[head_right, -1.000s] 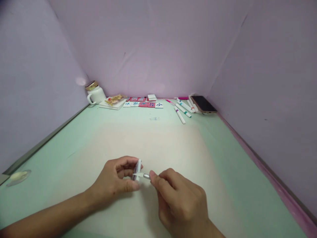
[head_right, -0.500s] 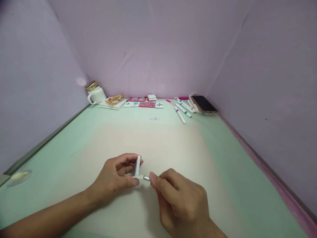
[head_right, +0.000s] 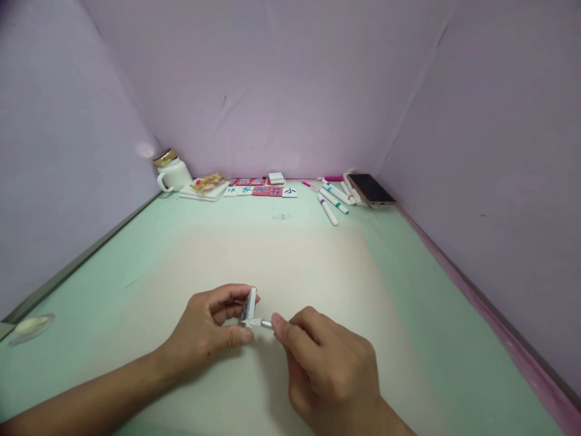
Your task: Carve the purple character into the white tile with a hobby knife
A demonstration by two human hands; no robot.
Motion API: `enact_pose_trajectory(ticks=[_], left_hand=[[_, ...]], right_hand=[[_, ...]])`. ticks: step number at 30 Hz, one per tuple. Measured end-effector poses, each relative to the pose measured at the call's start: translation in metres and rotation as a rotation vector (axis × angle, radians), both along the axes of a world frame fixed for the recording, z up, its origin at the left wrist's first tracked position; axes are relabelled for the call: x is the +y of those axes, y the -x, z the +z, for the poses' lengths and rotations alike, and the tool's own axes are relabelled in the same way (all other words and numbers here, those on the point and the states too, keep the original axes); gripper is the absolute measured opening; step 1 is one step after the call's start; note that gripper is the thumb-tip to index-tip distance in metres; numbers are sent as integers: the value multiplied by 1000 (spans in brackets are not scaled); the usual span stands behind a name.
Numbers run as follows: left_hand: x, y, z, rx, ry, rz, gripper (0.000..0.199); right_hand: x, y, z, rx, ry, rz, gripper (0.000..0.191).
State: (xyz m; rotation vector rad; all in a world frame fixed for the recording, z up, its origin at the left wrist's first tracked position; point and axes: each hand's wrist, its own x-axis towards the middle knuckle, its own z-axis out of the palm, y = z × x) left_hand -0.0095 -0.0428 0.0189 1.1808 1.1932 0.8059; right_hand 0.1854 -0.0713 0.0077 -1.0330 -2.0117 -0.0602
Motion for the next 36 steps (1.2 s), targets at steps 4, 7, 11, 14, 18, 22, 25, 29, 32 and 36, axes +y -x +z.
enact_pose_trajectory(ticks=[4, 7, 11, 14, 18, 22, 25, 29, 32, 36], left_hand=[[0, -2, 0, 9, 21, 8, 48], [-1, -1, 1, 13, 16, 21, 49], [0, 2, 1, 20, -9, 21, 47], [1, 2, 1, 45, -22, 25, 46], [2, 0, 1, 92, -69, 58, 45], [2, -1, 0, 112, -106, 75, 43], [1, -3, 1, 113, -94, 72, 41], [0, -5, 1, 125, -74, 79, 43], [-1, -6, 1, 128, -63, 86, 44], [0, -4, 3, 112, -31, 68, 44]], right_hand=[[-1, 1, 0, 6, -4, -6, 16], [-1, -1, 0, 10, 3, 4, 15], [-3, -2, -1, 26, 40, 26, 15], [-3, -1, -4, 21, 22, 0, 16], [-3, 0, -5, 9, -9, -46, 18], [-2, 0, -1, -2, 10, -20, 18], [-2, 0, 0, -9, 8, -12, 18], [-2, 0, -1, 10, 9, -37, 21], [-2, 1, -1, 4, 5, -43, 20], [-2, 3, 1, -7, 1, -37, 19]])
